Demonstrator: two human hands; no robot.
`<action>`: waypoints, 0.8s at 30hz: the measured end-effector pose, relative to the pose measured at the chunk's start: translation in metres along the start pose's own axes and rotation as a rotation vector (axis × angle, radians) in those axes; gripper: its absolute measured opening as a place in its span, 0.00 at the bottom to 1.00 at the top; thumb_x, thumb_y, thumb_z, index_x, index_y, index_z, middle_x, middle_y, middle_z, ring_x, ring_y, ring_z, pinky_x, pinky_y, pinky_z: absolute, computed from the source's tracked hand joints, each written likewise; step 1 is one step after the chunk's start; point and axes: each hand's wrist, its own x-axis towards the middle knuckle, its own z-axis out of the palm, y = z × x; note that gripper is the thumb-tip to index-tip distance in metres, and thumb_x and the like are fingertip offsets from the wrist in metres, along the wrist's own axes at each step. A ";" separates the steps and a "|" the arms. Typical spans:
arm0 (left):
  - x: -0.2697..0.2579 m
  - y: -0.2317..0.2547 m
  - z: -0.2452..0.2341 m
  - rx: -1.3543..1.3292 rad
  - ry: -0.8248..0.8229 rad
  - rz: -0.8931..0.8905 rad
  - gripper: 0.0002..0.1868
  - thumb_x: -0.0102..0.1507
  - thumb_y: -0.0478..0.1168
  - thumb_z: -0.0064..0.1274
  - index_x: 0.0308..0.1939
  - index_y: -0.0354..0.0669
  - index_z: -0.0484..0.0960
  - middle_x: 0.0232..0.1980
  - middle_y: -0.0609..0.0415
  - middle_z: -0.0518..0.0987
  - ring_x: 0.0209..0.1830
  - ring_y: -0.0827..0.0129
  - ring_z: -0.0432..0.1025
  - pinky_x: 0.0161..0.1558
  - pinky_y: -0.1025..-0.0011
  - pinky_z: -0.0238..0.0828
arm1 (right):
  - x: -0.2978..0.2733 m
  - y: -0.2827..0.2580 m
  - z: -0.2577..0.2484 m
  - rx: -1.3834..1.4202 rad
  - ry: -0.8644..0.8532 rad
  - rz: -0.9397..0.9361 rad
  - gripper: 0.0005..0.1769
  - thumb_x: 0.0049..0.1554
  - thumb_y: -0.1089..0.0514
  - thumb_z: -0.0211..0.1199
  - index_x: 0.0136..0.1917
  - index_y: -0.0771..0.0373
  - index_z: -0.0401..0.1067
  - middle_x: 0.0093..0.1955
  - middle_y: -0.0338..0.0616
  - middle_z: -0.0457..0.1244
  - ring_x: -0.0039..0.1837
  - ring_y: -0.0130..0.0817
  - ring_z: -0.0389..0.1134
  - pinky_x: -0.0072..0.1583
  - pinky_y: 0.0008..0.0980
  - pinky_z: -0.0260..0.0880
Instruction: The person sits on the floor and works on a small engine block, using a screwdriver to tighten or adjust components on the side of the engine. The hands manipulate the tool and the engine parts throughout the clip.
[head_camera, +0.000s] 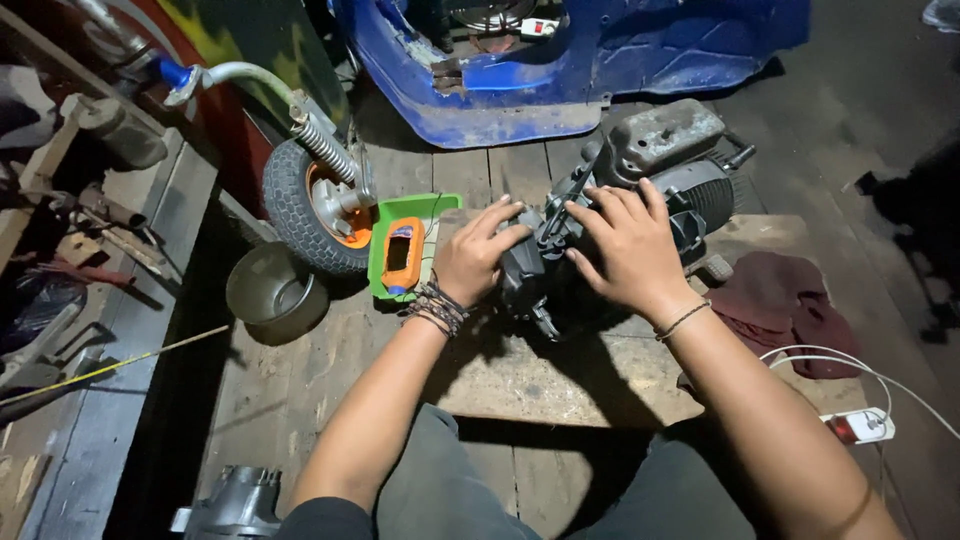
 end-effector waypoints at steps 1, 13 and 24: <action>0.001 0.001 -0.004 0.002 0.003 0.001 0.22 0.68 0.62 0.49 0.52 0.52 0.82 0.61 0.51 0.77 0.64 0.50 0.73 0.59 0.59 0.75 | -0.001 0.000 0.000 -0.001 0.002 -0.003 0.33 0.53 0.41 0.66 0.69 0.52 0.70 0.67 0.49 0.63 0.72 0.47 0.62 0.76 0.59 0.45; -0.001 -0.004 -0.004 0.050 0.037 0.013 0.16 0.69 0.53 0.50 0.52 0.51 0.82 0.58 0.50 0.79 0.61 0.50 0.75 0.56 0.60 0.77 | 0.000 -0.002 -0.002 0.024 -0.023 0.014 0.33 0.53 0.42 0.66 0.70 0.53 0.71 0.66 0.51 0.64 0.71 0.50 0.63 0.75 0.61 0.45; -0.007 -0.010 0.001 0.028 0.045 0.032 0.21 0.68 0.59 0.50 0.54 0.51 0.82 0.58 0.49 0.79 0.62 0.50 0.75 0.57 0.59 0.77 | -0.001 0.001 0.000 -0.030 -0.020 -0.004 0.35 0.51 0.41 0.66 0.70 0.51 0.70 0.66 0.49 0.63 0.72 0.46 0.62 0.76 0.58 0.45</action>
